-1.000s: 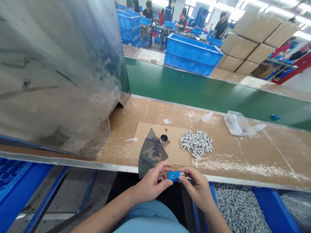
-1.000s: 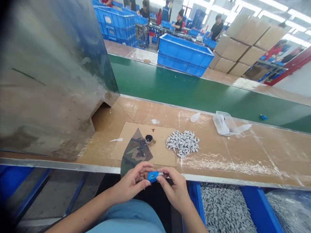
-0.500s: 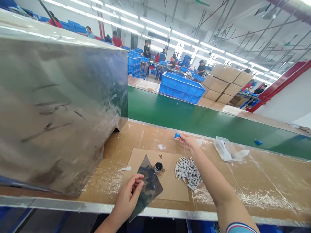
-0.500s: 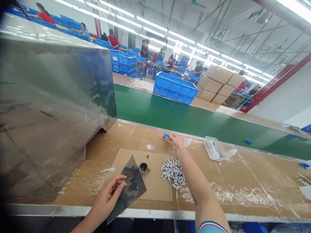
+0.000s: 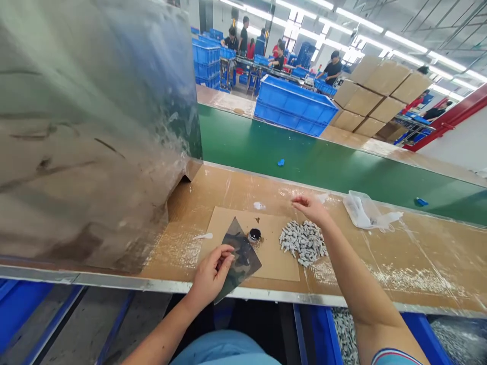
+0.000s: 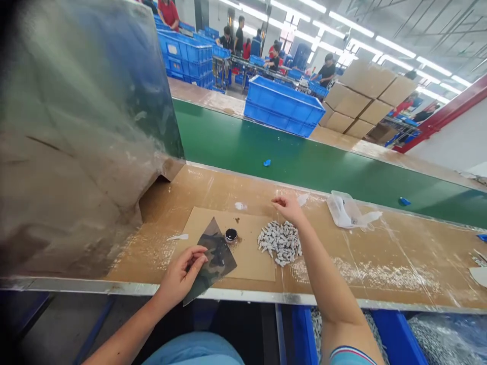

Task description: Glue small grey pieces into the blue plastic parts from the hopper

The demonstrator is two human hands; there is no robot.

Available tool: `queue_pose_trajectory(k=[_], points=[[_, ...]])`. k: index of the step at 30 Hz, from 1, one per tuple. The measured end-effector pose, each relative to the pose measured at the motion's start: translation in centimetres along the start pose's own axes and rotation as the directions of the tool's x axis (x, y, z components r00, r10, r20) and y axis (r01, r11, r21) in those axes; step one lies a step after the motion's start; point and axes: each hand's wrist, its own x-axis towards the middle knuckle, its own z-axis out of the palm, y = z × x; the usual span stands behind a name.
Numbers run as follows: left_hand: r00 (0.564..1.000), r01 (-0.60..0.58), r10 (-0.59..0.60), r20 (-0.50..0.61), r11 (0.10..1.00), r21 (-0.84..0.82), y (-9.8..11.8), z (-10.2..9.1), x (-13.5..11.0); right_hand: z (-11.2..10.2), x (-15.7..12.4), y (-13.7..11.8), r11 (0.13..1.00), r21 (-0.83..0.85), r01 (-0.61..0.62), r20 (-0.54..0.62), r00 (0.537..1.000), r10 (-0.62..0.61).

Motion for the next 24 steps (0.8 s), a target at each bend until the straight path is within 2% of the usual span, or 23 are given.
queue_pose_trajectory(k=[3, 6, 9, 12, 18, 21, 24], points=[[1.0, 0.014, -0.014, 0.01, 1.0, -0.002, 0.2, 0.0, 0.1, -0.4, -4.5, -0.8, 0.98, -0.162, 0.113, 0.146, 0.985, -0.089], [1.0, 0.009, -0.009, 0.003, 1.0, 0.01, 0.2, 0.0, 0.0, 0.3, -7.9, -1.5, 0.929, -0.275, 0.246, 0.267, 0.948, -0.172], [1.0, -0.003, 0.003, 0.001, 1.0, 0.014, 0.1, 0.0, -0.1, 1.5, -9.7, -1.5, 0.872, -0.36, 0.333, 0.33, 0.919, -0.215], [1.0, -0.014, 0.014, 0.002, 1.0, 0.015, 0.0, 0.1, -0.2, 2.5, -10.3, -1.1, 0.831, -0.415, 0.371, 0.343, 0.91, -0.235], [0.999, -0.044, 0.044, 0.0, 0.999, 0.019, 0.1, 0.1, -0.4, 3.0, -10.7, -0.6, 0.855, -0.358, 0.376, 0.267, 0.918, -0.292], [0.999, -0.051, 0.051, 0.0, 0.999, 0.019, 0.2, 0.1, -0.3, 2.7, -11.0, -0.4, 0.901, -0.267, 0.341, 0.149, 0.939, -0.311], [0.999, -0.053, 0.053, 0.003, 0.999, 0.009, 0.2, 0.0, -0.3, 2.4, -11.6, -0.2, 0.953, -0.137, 0.271, -0.018, 0.961, -0.276]])
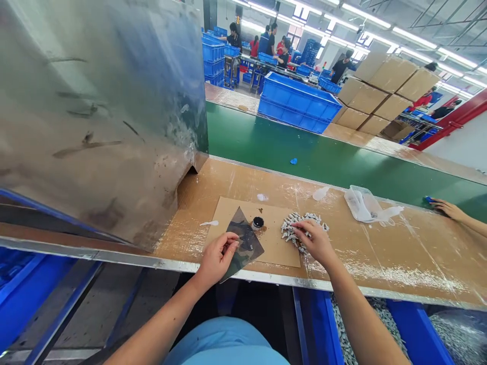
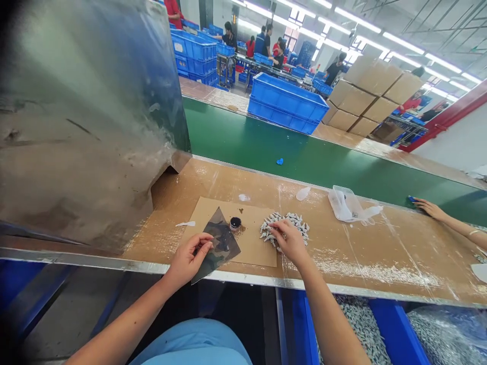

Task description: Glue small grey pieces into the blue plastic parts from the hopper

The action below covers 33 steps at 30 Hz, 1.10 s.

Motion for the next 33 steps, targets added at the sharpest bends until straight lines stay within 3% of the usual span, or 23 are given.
queue_pose_trajectory(k=[5, 7, 11, 14, 23, 29, 33], points=[[1.0, 0.021, -0.021, -0.002, 1.0, -0.016, 0.0, -0.1, 0.0, 0.3, -2.1, -0.5, 0.956, 0.27, -0.114, -0.155, 0.975, 0.16], [1.0, 0.022, -0.022, -0.001, 1.0, -0.013, 0.0, -0.1, 0.1, 0.8, -3.0, -1.1, 0.895, 0.421, -0.149, -0.184, 0.952, 0.245], [1.0, 0.022, -0.022, 0.005, 1.0, -0.003, 0.1, -0.1, 0.1, 1.4, -4.0, -2.7, 0.678, 0.713, -0.179, -0.162, 0.899, 0.408], [1.0, 0.014, -0.014, 0.006, 1.0, 0.007, 0.2, -0.1, 0.1, 1.5, -4.4, -3.7, 0.645, 0.743, -0.18, -0.128, 0.907, 0.4], [1.0, -0.011, 0.011, 0.001, 0.999, 0.036, 0.0, 0.0, 0.1, 1.7, -5.2, -4.7, 0.76, 0.634, -0.145, -0.159, 0.937, 0.311], [1.0, -0.008, 0.008, -0.003, 0.999, 0.043, 0.0, 0.1, 0.0, 2.3, -5.3, -6.1, 0.936, 0.353, -0.008, -0.285, 0.952, 0.115], [1.0, -0.005, 0.005, -0.002, 0.999, 0.038, 0.0, 0.0, -0.1, 2.6, -5.3, -6.9, 0.932, 0.362, 0.011, -0.278, 0.956, 0.097]])
